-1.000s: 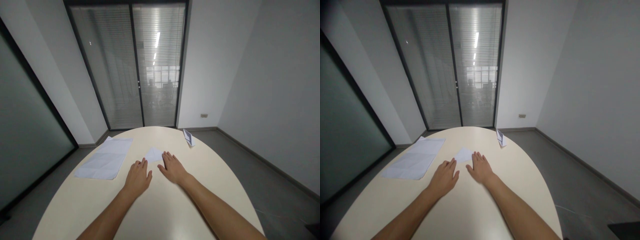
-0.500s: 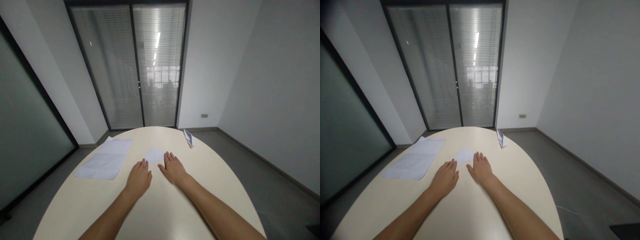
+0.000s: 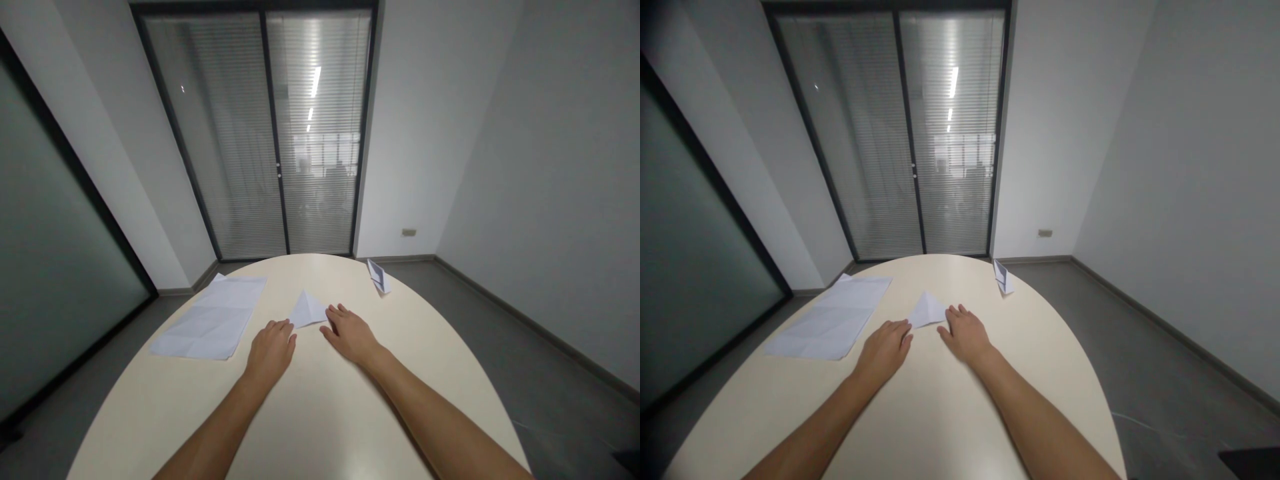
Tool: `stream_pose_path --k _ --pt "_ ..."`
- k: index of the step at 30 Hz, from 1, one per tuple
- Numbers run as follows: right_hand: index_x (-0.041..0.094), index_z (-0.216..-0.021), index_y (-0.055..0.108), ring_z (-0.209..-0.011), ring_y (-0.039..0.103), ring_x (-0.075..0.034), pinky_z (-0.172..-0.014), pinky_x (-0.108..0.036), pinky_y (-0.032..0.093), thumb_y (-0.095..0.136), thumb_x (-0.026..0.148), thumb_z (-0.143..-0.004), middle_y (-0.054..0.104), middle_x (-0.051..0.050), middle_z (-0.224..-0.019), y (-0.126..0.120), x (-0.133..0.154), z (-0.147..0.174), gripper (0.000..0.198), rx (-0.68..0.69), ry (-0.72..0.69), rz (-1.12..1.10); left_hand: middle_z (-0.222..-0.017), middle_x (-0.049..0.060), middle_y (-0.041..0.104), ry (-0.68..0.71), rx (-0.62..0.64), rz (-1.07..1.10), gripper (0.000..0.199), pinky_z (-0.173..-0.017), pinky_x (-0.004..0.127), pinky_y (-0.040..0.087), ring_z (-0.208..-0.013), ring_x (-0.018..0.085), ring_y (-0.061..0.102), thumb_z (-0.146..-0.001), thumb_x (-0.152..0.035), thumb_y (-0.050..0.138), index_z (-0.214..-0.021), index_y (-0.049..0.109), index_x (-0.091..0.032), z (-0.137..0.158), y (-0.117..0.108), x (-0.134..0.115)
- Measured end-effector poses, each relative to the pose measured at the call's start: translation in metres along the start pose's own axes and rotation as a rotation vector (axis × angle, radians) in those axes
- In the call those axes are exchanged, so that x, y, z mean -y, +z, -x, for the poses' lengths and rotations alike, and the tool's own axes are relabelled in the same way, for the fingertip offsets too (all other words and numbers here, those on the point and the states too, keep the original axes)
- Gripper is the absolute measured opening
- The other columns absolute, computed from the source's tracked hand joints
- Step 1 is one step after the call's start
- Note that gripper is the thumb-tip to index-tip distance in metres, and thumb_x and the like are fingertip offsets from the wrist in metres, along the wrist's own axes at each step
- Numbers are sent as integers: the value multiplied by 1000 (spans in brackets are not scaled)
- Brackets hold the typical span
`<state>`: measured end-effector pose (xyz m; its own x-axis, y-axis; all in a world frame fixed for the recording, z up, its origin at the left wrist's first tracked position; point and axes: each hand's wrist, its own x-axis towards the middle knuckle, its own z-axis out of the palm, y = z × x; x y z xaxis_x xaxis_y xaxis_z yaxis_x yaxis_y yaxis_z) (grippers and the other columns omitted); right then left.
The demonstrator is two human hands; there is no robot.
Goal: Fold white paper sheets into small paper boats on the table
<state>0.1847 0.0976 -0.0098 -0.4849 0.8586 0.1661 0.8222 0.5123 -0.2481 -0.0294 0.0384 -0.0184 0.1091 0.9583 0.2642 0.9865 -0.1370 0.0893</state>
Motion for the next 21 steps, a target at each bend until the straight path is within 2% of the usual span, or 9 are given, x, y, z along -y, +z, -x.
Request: stream_pose_path --k 4,8,12,21 --pt "20 -116 65 -132 51 -25 -102 -33 42 45 38 -100 67 -10 -126 -5 2 0 31 -31 10 33 -122 8 70 -27 13 5 26 -95 35 48 -111 23 62 -98 -22 49 -115 68 -20 -2 -2 2" --pt "22 -102 66 -115 62 -24 -88 -29 46 45 41 -100 70 -9 -106 -7 3 -1 29 -25 52 75 -116 7 71 -36 28 7 24 -92 34 47 -108 22 62 -98 -21 48 -110 69 -22 -4 -4 4" --pt "22 -100 66 -98 66 -22 -79 -29 44 45 44 -100 69 -9 -101 -9 3 -1 31 -8 98 118 -112 6 72 -39 50 -5 25 -89 33 47 -105 22 62 -98 -21 47 -108 70 -22 -4 -5 5" --pt "22 -105 65 -91 68 -22 -75 -29 43 39 46 -102 70 -9 -100 -7 3 -2 36 -30 106 148 -100 7 73 -60 44 -54 27 -80 31 47 -96 22 65 -101 -25 44 -106 70 -23 -4 -9 2"
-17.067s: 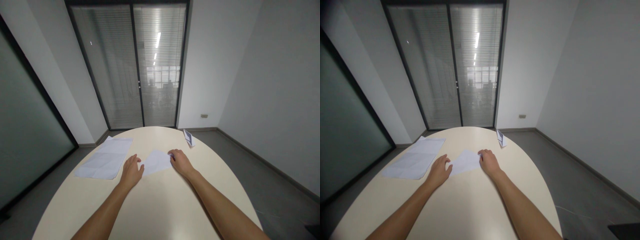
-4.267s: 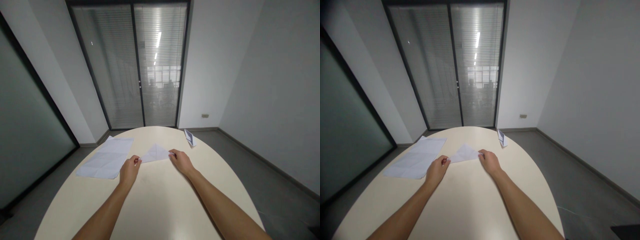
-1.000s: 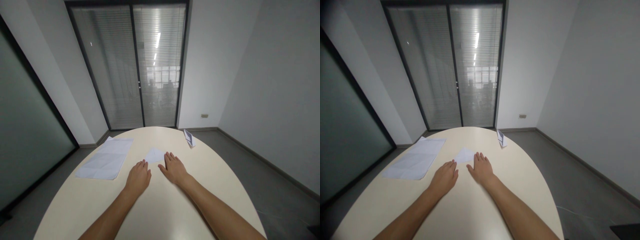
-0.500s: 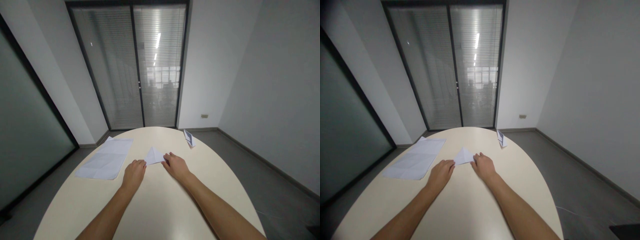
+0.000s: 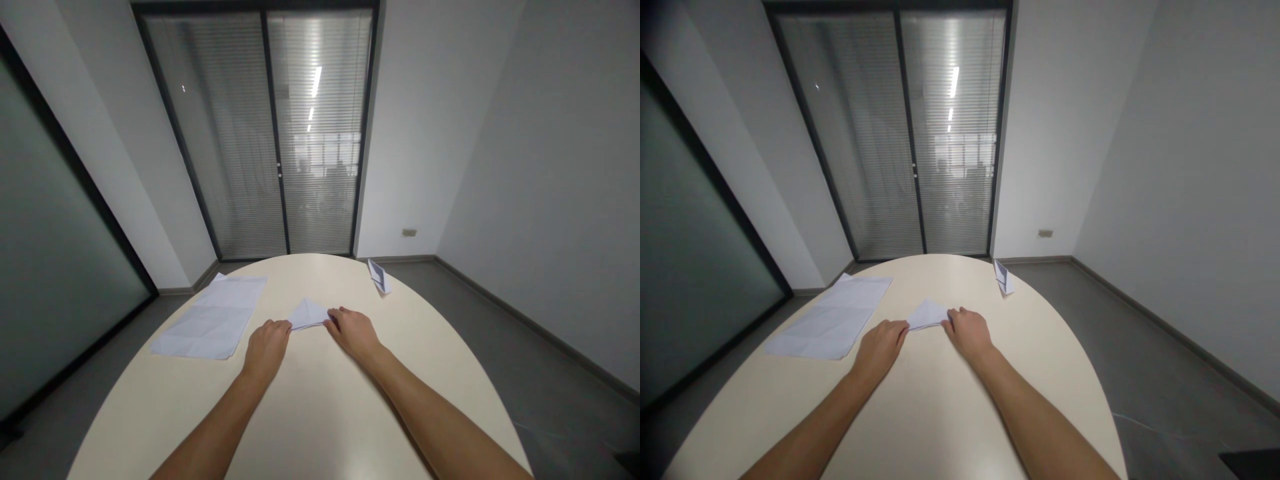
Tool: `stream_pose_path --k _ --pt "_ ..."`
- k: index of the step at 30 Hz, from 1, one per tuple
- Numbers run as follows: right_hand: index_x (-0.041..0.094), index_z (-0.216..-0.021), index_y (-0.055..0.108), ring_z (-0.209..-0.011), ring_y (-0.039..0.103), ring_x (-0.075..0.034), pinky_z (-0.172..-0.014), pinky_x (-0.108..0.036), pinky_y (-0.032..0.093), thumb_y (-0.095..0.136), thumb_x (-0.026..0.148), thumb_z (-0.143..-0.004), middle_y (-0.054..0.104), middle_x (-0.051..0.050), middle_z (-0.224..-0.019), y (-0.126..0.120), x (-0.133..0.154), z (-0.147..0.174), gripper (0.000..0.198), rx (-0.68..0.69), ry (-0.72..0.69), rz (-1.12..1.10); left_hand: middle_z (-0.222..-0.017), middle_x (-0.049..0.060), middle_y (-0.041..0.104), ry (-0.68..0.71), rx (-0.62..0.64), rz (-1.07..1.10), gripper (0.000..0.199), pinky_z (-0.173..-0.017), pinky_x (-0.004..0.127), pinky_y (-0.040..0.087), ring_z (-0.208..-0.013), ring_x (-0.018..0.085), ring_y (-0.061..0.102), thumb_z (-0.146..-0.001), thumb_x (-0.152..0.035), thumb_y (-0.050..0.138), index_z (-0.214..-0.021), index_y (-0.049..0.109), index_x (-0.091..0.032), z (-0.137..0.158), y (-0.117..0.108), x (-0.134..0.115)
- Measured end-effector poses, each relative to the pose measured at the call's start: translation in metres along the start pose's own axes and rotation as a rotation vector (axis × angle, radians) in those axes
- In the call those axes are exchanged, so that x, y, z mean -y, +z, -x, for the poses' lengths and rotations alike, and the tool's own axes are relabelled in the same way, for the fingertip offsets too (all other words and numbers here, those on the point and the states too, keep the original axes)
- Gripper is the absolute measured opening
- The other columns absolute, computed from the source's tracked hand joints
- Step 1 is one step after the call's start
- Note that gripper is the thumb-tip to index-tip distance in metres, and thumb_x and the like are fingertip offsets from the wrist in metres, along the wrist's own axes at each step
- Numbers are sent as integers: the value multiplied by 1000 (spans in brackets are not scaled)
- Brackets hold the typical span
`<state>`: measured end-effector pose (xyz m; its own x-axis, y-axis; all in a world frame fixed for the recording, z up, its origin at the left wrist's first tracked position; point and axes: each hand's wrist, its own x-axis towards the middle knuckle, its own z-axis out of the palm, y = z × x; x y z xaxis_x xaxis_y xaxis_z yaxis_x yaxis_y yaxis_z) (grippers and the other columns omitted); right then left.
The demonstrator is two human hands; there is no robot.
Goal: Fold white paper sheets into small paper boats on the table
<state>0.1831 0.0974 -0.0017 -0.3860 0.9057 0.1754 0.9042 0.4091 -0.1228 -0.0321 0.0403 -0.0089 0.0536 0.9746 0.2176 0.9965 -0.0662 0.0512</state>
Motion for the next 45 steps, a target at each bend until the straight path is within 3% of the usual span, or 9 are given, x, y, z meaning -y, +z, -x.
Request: stream_pose_path --k 8,14,20,31,36,45 --pt "22 -107 68 -95 67 -22 -79 -29 43 32 46 -104 72 -10 -102 -2 1 0 43 9 -16 -17 -96 7 73 -33 8 -28 30 -77 31 48 -93 22 67 -103 -27 40 -108 69 -23 0 -1 0" --pt "23 -105 67 -94 68 -22 -79 -29 43 41 47 -101 73 -8 -101 -1 -1 0 36 6 -37 -14 -100 7 73 -25 4 -28 29 -81 32 49 -98 23 67 -102 -26 40 -111 68 -22 -1 1 1" --pt "25 -118 66 -102 67 -21 -83 -29 45 46 33 -98 73 -7 -110 4 -5 -1 29 -18 -27 -63 -101 7 73 -21 -11 -15 27 -82 32 49 -99 23 67 -102 -24 42 -108 69 -22 0 2 0" --pt "26 -119 68 -104 69 -24 -89 -35 50 46 20 -95 74 -5 -115 16 -15 -6 34 -133 13 -231 -102 6 71 15 -121 30 23 -82 30 49 -98 21 67 -101 -22 45 -109 66 -20 0 10 3" --pt "21 -120 69 -110 67 -22 -100 -33 47 47 7 -88 73 -5 -119 21 -19 -9 42 -224 -64 -381 -102 5 71 26 -158 51 22 -83 30 49 -98 21 67 -101 -20 45 -110 65 -20 0 12 4" --pt "19 -121 70 -118 63 -21 -107 -36 46 43 -5 -77 70 -6 -125 25 -20 -10 57 -314 -162 -396 -106 4 73 -43 -214 224 21 -79 28 49 -94 19 69 -99 -20 47 -107 66 -22 -1 14 4"
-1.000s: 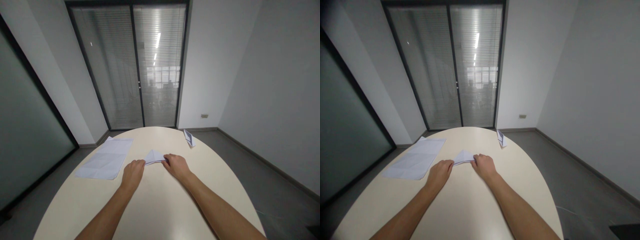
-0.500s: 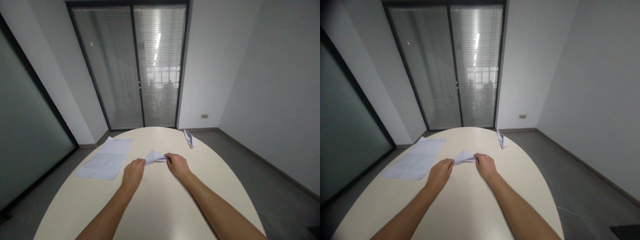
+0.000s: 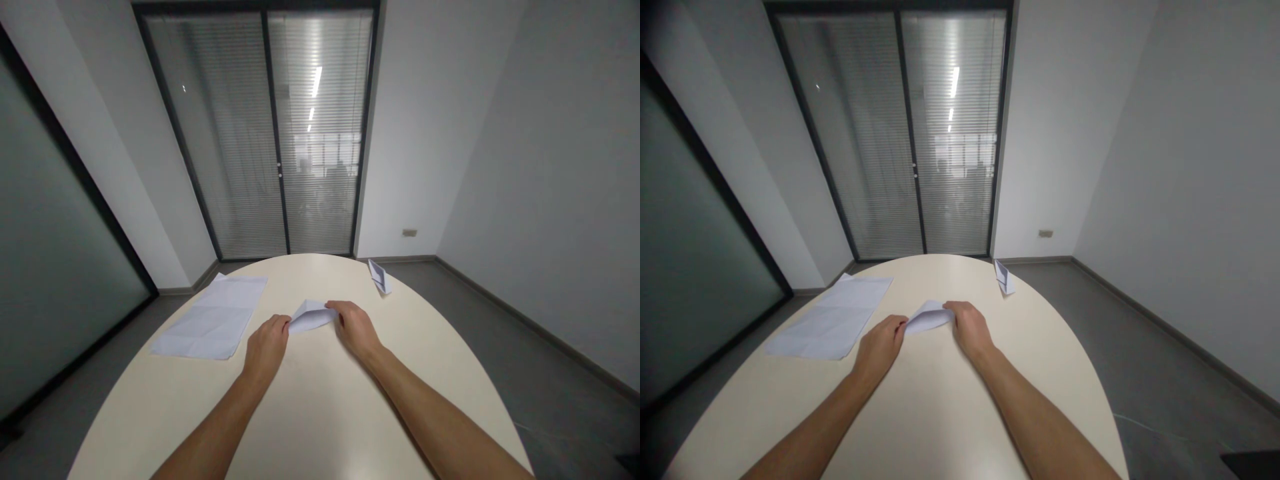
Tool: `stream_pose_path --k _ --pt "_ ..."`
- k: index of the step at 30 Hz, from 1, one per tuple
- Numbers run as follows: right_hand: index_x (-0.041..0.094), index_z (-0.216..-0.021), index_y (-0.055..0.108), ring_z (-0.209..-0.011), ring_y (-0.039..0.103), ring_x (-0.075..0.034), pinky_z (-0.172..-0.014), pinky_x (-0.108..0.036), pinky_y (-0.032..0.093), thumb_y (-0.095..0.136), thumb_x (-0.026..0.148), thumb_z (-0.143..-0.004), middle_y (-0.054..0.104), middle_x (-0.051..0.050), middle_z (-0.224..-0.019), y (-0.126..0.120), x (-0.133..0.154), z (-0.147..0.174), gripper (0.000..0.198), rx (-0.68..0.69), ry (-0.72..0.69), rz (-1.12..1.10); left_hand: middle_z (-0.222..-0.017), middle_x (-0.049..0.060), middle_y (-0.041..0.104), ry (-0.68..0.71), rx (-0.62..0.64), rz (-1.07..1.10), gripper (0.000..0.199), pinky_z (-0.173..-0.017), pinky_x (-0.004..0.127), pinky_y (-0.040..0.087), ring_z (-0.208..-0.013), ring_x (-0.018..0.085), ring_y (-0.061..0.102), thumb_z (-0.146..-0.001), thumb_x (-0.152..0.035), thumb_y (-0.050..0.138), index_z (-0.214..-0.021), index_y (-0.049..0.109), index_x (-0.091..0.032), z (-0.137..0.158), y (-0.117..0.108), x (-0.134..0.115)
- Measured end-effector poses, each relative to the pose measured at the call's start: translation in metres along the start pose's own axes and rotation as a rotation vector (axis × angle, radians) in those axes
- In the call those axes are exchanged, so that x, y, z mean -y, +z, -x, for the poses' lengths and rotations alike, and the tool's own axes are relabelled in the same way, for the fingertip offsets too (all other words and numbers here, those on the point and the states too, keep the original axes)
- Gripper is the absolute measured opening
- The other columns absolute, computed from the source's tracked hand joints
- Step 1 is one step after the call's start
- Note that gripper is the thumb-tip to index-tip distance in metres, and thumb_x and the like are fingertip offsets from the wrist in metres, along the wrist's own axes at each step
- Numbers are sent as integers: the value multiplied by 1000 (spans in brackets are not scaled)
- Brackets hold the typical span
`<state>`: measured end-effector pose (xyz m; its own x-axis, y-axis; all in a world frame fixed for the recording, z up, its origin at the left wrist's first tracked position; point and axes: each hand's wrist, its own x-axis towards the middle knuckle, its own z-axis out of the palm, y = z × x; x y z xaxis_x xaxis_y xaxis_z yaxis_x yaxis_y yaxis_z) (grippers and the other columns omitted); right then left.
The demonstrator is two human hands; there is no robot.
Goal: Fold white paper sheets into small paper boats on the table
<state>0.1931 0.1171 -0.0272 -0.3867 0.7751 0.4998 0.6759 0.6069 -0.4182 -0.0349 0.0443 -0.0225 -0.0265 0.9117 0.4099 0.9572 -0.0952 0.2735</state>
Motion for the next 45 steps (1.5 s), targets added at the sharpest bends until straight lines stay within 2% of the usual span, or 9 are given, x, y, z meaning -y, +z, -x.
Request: stream_pose_path --k 8,14,19,23,27,29,35,39,45 --pt "20 -121 68 -114 63 -21 -103 -39 50 41 -5 -78 69 -6 -122 -5 8 -3 57 -77 -98 -20 -113 5 70 -71 -56 256 23 -80 31 51 -87 19 69 -93 -15 51 -113 61 -21 3 4 -4" --pt "26 -142 48 -112 64 -18 -97 -35 53 38 -1 -86 68 -6 -121 -7 16 -3 63 -169 -184 -120 -128 7 59 5 -81 470 34 -77 29 55 -73 12 66 -91 -15 51 -123 53 -23 4 9 -9" --pt "28 -145 44 -110 66 -17 -97 -32 53 40 12 -96 68 -5 -124 -6 22 -1 52 -93 -150 -143 -138 10 51 9 -54 538 47 -78 31 58 -72 10 66 -91 -15 50 -137 42 -25 6 18 -7" --pt "25 -139 50 -106 68 -18 -96 -34 51 42 13 -96 71 -5 -120 -6 24 0 46 -33 -182 -80 -152 12 36 41 -58 497 61 -90 36 57 -100 16 67 -91 -16 51 -147 30 -28 7 21 -3" --pt "24 -136 53 -105 68 -18 -95 -34 50 43 15 -97 73 -5 -118 -7 28 1 40 26 -260 -61 -162 11 20 123 -95 363 68 -116 45 39 -145 26 35 -89 -14 53 -151 26 -26 6 23 1" --pt "23 -135 53 -106 68 -18 -95 -33 49 43 17 -98 73 -6 -118 -6 29 2 39 67 -300 -69 -162 11 24 159 -97 316 67 -119 47 33 -149 26 27 -89 -13 52 -151 28 -25 6 26 3" --pt "23 -134 54 -104 68 -19 -93 -33 49 48 20 -97 73 -7 -119 -4 29 3 38 213 -368 -46 -145 13 51 181 -77 271 55 -117 50 37 -140 26 43 -90 -16 50 -144 39 -17 5 37 9" --pt "25 -137 52 -107 68 -18 -96 -32 48 49 19 -95 74 -4 -118 -6 27 3 42 292 -346 -87 -144 13 54 180 -76 256 52 -116 53 37 -140 28 42 -88 -15 51 -140 46 -16 5 39 9" --pt "27 -140 51 -108 68 -18 -98 -32 48 50 15 -90 74 -1 -117 -7 27 3 52 353 -303 -127 -145 12 54 204 -12 295 60 -117 47 39 -138 23 47 -81 -1 44 -139 50 -15 4 37 8"
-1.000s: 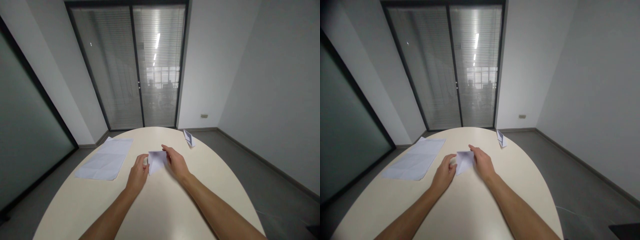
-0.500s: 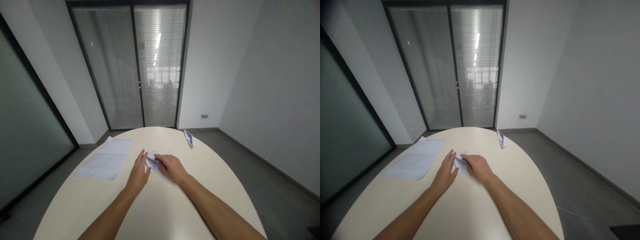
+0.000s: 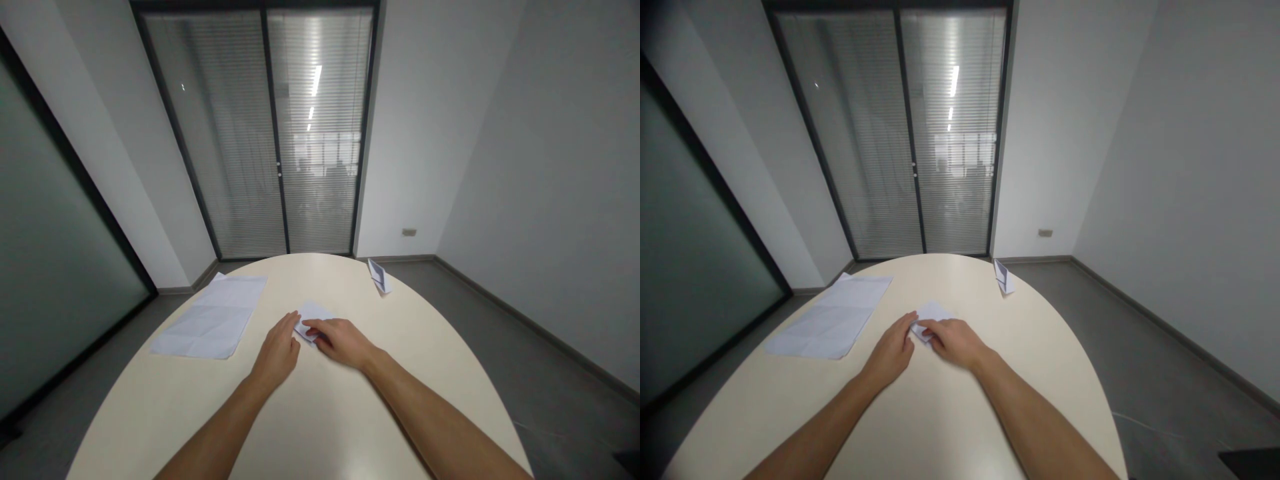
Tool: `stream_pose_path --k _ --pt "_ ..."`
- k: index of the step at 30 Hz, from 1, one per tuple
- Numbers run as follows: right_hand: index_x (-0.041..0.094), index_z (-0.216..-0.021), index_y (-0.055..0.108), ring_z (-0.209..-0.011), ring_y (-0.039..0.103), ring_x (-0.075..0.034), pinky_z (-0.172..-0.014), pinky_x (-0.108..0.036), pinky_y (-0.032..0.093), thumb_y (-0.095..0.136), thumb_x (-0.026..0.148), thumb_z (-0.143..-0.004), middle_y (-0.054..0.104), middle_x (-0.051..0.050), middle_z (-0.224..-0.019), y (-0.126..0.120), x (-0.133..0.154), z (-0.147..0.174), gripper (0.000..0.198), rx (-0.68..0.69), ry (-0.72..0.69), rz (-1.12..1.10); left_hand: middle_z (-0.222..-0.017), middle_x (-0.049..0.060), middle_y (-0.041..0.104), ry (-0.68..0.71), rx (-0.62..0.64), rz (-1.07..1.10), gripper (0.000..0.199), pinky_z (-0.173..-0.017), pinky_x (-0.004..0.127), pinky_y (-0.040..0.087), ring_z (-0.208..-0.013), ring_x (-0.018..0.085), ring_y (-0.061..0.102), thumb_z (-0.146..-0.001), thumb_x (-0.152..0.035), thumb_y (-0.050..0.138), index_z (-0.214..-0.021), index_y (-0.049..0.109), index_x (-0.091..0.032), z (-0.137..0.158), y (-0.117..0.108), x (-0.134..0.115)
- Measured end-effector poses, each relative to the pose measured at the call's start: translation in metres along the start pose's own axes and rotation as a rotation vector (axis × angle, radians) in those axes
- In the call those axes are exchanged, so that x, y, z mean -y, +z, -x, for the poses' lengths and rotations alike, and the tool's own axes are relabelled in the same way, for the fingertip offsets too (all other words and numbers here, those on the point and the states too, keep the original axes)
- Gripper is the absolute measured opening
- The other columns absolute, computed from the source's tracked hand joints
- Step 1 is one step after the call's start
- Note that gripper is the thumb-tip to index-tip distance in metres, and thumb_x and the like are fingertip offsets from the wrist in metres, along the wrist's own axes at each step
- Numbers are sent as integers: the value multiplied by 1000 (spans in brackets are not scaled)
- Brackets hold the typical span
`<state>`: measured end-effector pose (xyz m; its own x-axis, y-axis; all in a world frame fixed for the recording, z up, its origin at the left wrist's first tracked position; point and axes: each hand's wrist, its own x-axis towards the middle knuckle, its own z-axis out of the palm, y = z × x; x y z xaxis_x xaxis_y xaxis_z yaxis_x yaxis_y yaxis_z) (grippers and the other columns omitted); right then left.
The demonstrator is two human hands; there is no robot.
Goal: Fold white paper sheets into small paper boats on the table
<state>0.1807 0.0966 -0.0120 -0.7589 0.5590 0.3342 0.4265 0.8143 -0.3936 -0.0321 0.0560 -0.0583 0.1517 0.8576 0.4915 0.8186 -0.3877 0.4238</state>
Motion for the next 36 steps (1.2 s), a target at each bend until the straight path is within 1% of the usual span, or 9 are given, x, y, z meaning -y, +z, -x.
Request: stream_pose_path --k 4,9,13,16,20,22,26,30,36 --pt "27 -139 53 -108 68 -18 -98 -31 48 51 13 -84 73 -1 -118 -2 2 2 57 1 20 -27 -139 12 60 -14 33 -6 58 -115 47 41 -132 23 53 -80 -2 46 -136 54 -16 -1 -3 -5" --pt "28 -136 56 -101 69 -17 -93 -29 50 50 13 -86 75 -1 -112 -4 3 2 53 -16 52 -37 -132 10 65 -11 67 -69 41 -112 46 43 -126 23 57 -89 -9 46 -124 66 -18 -4 -10 -15" --pt "22 -133 59 -110 65 -21 -100 -35 47 55 22 -89 71 -7 -121 0 -3 1 45 -60 43 -6 -134 10 64 -8 96 -95 31 -113 48 41 -129 25 55 -96 -21 47 -116 71 -18 -5 -13 -18" --pt "17 -138 54 -126 56 -25 -109 -42 40 61 29 -86 61 -13 -137 5 -9 2 54 -70 54 4 -137 9 62 12 119 -71 30 -115 48 40 -132 25 52 -96 -24 49 -115 72 -20 -5 -15 -18" --pt "18 -147 47 -141 40 -32 -117 -56 25 65 44 -83 46 -17 -151 6 -11 4 71 27 142 48 -130 8 67 50 136 -25 25 -114 45 41 -128 23 56 -95 -25 53 -107 73 -20 -5 -19 -21" --pt "20 -149 45 -145 34 -34 -118 -59 19 65 51 -82 40 -16 -155 4 -10 4 76 73 169 60 -127 9 68 70 131 -15 21 -113 44 42 -126 23 57 -93 -26 55 -104 73 -20 -4 -22 -23" --pt "22 -150 43 -147 30 -35 -119 -59 15 67 64 -77 39 -14 -157 0 -10 4 87 110 186 65 -126 10 67 93 113 -1 17 -110 42 44 -123 23 57 -90 -25 61 -102 70 -19 -2 -23 -25" --pt "22 -147 48 -143 35 -36 -118 -60 18 69 70 -72 45 -15 -153 -2 -12 4 91 95 173 88 -125 9 66 93 118 19 15 -108 42 45 -121 23 57 -88 -23 63 -101 69 -19 -2 -23 -25" --pt "20 -134 61 -125 53 -30 -110 -46 36 75 62 -72 61 -15 -133 -2 -16 2 77 -14 54 75 -124 8 66 120 150 55 13 -107 40 46 -120 22 57 -87 -21 63 -99 68 -20 0 -26 -25"
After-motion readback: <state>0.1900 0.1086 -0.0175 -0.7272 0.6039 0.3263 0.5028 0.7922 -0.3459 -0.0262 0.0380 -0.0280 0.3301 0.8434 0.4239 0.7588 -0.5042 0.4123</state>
